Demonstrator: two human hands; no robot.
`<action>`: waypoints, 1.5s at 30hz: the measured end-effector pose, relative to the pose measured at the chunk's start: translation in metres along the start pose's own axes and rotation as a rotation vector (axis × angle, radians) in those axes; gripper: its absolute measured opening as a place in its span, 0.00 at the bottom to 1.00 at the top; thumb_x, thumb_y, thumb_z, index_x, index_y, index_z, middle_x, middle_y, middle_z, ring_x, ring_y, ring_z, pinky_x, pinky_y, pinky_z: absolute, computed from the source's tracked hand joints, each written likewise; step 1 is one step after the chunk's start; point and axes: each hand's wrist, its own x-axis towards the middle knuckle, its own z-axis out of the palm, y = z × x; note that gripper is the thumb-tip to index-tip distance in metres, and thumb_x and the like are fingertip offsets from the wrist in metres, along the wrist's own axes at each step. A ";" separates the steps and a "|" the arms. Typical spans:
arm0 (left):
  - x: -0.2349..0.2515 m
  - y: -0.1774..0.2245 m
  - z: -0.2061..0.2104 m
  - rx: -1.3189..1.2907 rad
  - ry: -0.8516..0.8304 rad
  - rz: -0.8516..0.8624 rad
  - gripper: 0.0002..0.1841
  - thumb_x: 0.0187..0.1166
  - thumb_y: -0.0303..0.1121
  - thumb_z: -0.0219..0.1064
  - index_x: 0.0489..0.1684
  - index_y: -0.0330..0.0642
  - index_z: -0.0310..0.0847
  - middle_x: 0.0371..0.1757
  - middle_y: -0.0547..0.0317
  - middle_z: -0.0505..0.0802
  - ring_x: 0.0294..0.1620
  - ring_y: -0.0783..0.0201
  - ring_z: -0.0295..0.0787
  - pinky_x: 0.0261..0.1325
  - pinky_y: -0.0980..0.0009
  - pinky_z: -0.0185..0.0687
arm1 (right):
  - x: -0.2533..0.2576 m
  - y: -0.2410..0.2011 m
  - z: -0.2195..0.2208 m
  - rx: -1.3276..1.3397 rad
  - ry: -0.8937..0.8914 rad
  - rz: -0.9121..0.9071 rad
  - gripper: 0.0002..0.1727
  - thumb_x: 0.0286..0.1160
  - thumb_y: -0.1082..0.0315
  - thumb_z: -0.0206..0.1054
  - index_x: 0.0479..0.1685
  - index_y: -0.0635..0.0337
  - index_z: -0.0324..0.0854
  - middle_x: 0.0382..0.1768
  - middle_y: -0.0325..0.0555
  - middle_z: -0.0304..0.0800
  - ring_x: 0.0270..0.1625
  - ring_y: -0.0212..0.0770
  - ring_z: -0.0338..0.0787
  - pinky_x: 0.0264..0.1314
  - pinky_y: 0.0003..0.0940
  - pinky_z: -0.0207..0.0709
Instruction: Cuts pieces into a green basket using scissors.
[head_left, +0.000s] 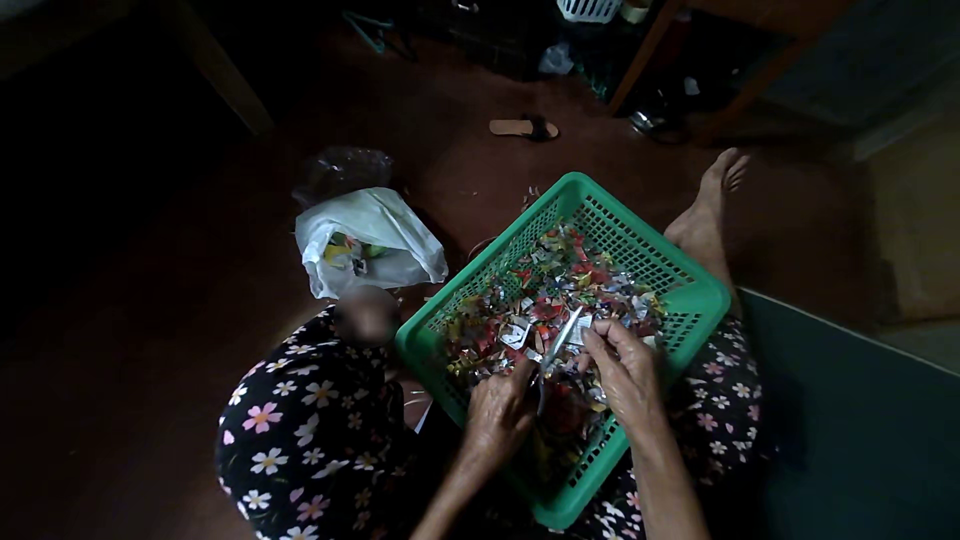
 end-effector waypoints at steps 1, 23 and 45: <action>-0.001 -0.002 0.000 -0.012 0.035 0.012 0.16 0.79 0.33 0.63 0.60 0.36 0.83 0.30 0.46 0.90 0.32 0.46 0.90 0.39 0.46 0.83 | 0.000 0.000 -0.002 0.006 0.011 0.012 0.10 0.84 0.70 0.58 0.40 0.65 0.83 0.26 0.35 0.85 0.25 0.24 0.85 0.31 0.20 0.82; -0.001 0.014 -0.023 0.275 -0.254 -0.291 0.26 0.86 0.39 0.61 0.81 0.39 0.69 0.49 0.36 0.93 0.53 0.35 0.91 0.57 0.39 0.81 | 0.039 -0.005 -0.051 -0.642 -0.188 0.093 0.25 0.79 0.62 0.72 0.71 0.67 0.79 0.71 0.64 0.79 0.58 0.59 0.90 0.62 0.58 0.83; -0.008 -0.007 -0.019 0.190 0.031 -0.091 0.32 0.77 0.35 0.70 0.84 0.38 0.70 0.66 0.39 0.90 0.63 0.37 0.88 0.59 0.40 0.82 | 0.050 -0.006 -0.016 -0.636 -0.227 0.170 0.26 0.72 0.69 0.75 0.64 0.80 0.78 0.59 0.75 0.86 0.67 0.67 0.85 0.75 0.60 0.72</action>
